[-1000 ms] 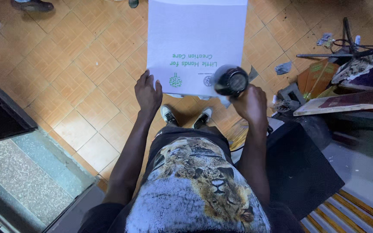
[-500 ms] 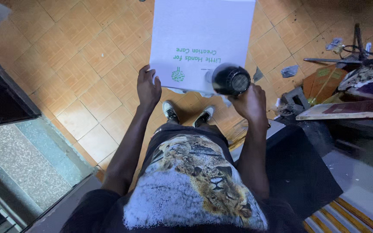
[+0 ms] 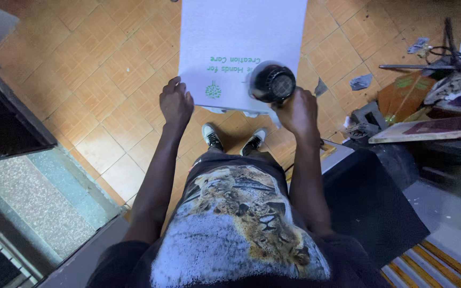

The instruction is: The person uses a handheld heat gun to apply heat to a printed design on a white fabric item laid on a table. The person moves the heat gun back and forth over the printed area while occasionally using the left hand to hold the fabric flat.

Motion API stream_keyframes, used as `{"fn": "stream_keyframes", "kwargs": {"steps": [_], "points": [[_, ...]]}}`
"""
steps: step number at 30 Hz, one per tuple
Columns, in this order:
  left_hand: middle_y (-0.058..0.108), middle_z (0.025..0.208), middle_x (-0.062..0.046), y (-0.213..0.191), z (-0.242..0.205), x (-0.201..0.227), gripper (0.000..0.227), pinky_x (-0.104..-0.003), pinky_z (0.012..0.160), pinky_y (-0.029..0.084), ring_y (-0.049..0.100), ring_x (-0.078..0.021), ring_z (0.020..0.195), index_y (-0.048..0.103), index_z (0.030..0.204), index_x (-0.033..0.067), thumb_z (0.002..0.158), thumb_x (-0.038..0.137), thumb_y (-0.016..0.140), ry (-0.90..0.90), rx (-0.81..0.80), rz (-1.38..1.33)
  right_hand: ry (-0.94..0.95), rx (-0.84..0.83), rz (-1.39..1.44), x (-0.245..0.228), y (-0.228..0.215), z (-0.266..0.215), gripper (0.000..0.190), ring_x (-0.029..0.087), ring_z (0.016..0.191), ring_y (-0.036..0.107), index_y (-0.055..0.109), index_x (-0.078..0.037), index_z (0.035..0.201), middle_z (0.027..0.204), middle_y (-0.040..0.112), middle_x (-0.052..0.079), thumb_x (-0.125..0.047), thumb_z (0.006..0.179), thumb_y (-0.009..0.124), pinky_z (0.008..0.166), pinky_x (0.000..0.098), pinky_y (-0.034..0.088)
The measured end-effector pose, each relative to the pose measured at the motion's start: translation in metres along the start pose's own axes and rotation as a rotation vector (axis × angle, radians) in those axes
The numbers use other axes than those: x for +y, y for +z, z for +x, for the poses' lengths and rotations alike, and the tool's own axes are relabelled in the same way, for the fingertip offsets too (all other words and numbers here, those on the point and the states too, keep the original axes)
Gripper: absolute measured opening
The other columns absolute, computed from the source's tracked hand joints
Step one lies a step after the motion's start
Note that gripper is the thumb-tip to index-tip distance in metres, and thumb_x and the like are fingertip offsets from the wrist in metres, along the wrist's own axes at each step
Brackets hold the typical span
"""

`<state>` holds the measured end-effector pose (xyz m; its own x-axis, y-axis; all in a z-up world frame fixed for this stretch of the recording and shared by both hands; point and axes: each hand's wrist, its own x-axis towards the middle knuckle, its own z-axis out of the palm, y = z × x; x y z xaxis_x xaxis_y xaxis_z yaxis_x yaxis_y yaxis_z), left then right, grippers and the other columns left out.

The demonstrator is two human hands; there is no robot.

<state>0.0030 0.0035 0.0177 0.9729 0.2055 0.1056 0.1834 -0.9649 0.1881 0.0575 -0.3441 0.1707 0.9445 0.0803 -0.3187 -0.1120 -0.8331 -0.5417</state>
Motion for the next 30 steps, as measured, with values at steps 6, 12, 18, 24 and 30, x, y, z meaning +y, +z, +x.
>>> {"fn": "stream_keyframes", "kwargs": {"steps": [6,12,18,24,30], "points": [[0.068,0.128,-0.005,0.013,-0.004,0.010,0.027,-0.040,0.086,0.055,0.067,-0.0277,0.112,0.077,0.109,0.0120,0.084,0.020,0.073,-0.053,0.022,-0.008,0.091,0.074,-0.050,0.030,-0.034,-0.005,0.030,0.058,0.091,0.068,0.071,0.000,0.087,0.082,0.071,0.029,-0.025,0.078,0.083,0.075,0.0654,0.053],[0.067,0.129,-0.006,0.017,-0.004,0.015,0.026,-0.038,0.089,0.054,0.066,-0.0278,0.112,0.078,0.110,0.0085,0.085,0.017,0.072,-0.057,0.052,-0.037,0.055,-0.030,0.063,0.016,-0.010,-0.005,0.036,0.060,0.096,0.067,0.072,0.007,0.094,0.090,0.071,0.034,-0.021,0.076,0.085,0.080,0.0683,0.052],[0.069,0.126,-0.013,0.025,-0.004,0.007,0.024,-0.041,0.091,0.055,0.068,-0.0341,0.108,0.077,0.107,0.0024,0.087,0.011,0.068,-0.053,0.146,-0.176,-0.155,-0.091,0.162,-0.032,0.031,0.008,0.024,0.058,0.089,0.070,0.072,0.001,0.086,0.082,0.073,0.028,-0.018,0.077,0.084,0.077,0.0641,0.055],[0.072,0.105,-0.014,0.009,-0.013,-0.017,0.014,-0.042,0.074,0.062,0.072,-0.0380,0.096,0.074,0.099,0.0052,0.087,0.004,0.068,-0.170,0.181,-0.555,-0.286,-0.200,0.057,-0.044,0.037,0.006,0.024,0.056,0.085,0.071,0.072,0.002,0.084,0.079,0.072,0.027,-0.020,0.080,0.081,0.072,0.0632,0.055],[0.073,0.100,-0.011,0.006,-0.003,-0.037,0.021,-0.033,0.069,0.064,0.074,-0.0309,0.094,0.074,0.105,0.0070,0.089,-0.001,0.064,-0.207,0.093,-0.729,-0.242,-0.155,0.087,-0.079,0.046,-0.005,0.024,0.060,0.082,0.068,0.070,0.006,0.081,0.075,0.070,0.029,-0.016,0.080,0.078,0.070,0.0606,0.056]]}}
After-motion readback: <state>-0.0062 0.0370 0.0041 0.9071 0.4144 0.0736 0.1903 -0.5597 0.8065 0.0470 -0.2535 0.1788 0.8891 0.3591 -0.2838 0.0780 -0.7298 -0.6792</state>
